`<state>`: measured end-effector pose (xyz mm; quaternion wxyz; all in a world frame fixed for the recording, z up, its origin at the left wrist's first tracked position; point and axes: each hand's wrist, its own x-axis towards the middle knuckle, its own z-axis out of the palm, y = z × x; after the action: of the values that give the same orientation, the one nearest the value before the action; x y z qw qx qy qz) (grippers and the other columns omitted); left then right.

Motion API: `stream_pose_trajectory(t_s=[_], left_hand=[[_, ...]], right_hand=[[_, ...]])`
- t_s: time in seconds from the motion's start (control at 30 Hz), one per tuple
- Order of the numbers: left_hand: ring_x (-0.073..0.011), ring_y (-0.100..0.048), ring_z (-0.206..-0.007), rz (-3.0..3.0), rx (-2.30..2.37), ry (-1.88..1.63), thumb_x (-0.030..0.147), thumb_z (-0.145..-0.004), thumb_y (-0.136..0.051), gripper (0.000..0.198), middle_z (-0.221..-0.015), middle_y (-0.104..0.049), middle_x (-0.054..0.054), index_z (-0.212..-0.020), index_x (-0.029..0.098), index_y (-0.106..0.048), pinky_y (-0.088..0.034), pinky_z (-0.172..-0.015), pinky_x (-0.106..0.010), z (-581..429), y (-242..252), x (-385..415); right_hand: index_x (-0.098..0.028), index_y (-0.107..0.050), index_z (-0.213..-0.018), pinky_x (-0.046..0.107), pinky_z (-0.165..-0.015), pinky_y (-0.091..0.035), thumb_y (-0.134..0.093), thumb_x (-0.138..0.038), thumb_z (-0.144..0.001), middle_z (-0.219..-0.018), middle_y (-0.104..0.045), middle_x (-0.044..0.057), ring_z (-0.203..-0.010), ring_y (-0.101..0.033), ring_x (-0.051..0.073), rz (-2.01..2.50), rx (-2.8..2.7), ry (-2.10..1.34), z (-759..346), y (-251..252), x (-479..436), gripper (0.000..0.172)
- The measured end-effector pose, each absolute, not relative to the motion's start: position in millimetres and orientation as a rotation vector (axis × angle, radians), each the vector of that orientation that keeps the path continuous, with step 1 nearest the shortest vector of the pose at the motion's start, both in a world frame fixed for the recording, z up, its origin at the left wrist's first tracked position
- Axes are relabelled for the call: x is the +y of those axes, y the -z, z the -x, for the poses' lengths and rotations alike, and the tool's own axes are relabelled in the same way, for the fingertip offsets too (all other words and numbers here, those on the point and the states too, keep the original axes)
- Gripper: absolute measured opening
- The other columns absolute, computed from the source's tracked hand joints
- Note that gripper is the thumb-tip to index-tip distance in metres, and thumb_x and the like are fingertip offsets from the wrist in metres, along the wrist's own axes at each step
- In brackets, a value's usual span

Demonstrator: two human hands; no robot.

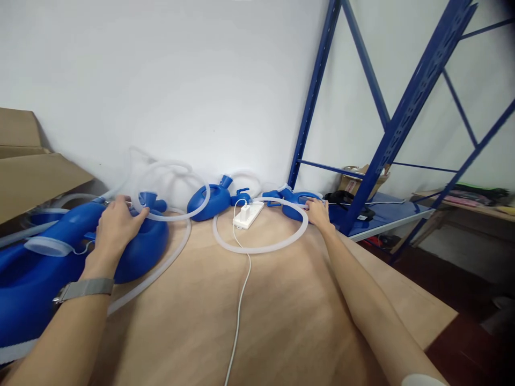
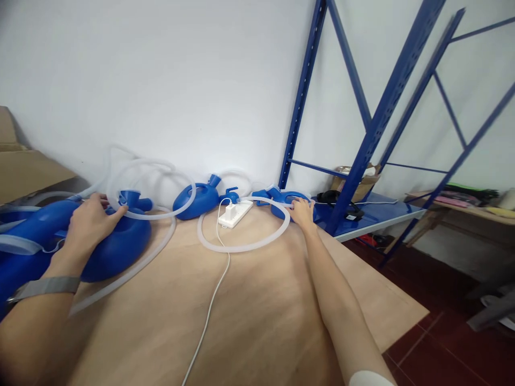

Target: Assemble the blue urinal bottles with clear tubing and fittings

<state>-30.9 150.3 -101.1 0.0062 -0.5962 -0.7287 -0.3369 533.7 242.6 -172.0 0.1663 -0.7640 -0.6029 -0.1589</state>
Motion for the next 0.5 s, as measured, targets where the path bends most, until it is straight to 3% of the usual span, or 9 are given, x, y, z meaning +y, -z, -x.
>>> stream_pose_trajectory(t_s=[0.1,0.23,0.37,0.5], left_hand=[[-0.0452,-0.055,-0.135,1.788,-2.248,0.942,0.053,-0.096,-0.041,0.067,-0.14,-0.058,-0.029,-0.144,0.007,-0.038,-0.044,-0.105,-0.048,24,96,144],[-0.0438,-0.058,-0.13,1.768,-2.243,0.837,0.057,-0.098,-0.035,0.065,-0.137,-0.061,-0.027,-0.138,0.008,-0.047,-0.047,-0.099,-0.045,24,89,143],[-0.0426,-0.062,-0.12,1.651,-2.268,0.896,0.06,-0.093,-0.041,0.057,-0.133,-0.066,-0.018,-0.129,0.018,-0.056,-0.049,-0.088,-0.044,29,79,141],[-0.0451,-0.063,-0.118,1.504,-2.334,1.081,0.059,-0.087,-0.05,0.054,-0.127,-0.072,-0.014,-0.126,0.023,-0.061,-0.047,-0.088,-0.049,28,62,130]], right_hand=[[-0.014,-0.072,-0.097,0.05,-0.112,-0.035,-0.049,-0.051,-0.103,-0.109,-0.074,0.019,-0.112,-0.065,0.031,2.185,-1.684,0.4,-536,161,242,0.044],[-0.015,-0.071,-0.111,0.042,-0.092,-0.047,-0.043,-0.06,-0.104,-0.103,-0.074,0.02,-0.1,-0.069,0.032,2.168,-1.563,0.391,-537,145,237,0.053],[-0.017,-0.063,-0.13,0.043,-0.099,-0.045,-0.041,-0.047,-0.106,-0.123,-0.069,0.021,-0.117,-0.062,0.033,2.059,-1.416,0.491,-534,136,234,0.045],[-0.02,-0.057,-0.14,0.058,-0.117,-0.028,-0.042,-0.044,-0.104,-0.157,-0.042,0.021,-0.149,-0.031,0.039,2.012,-1.207,0.512,-540,149,240,0.046]])
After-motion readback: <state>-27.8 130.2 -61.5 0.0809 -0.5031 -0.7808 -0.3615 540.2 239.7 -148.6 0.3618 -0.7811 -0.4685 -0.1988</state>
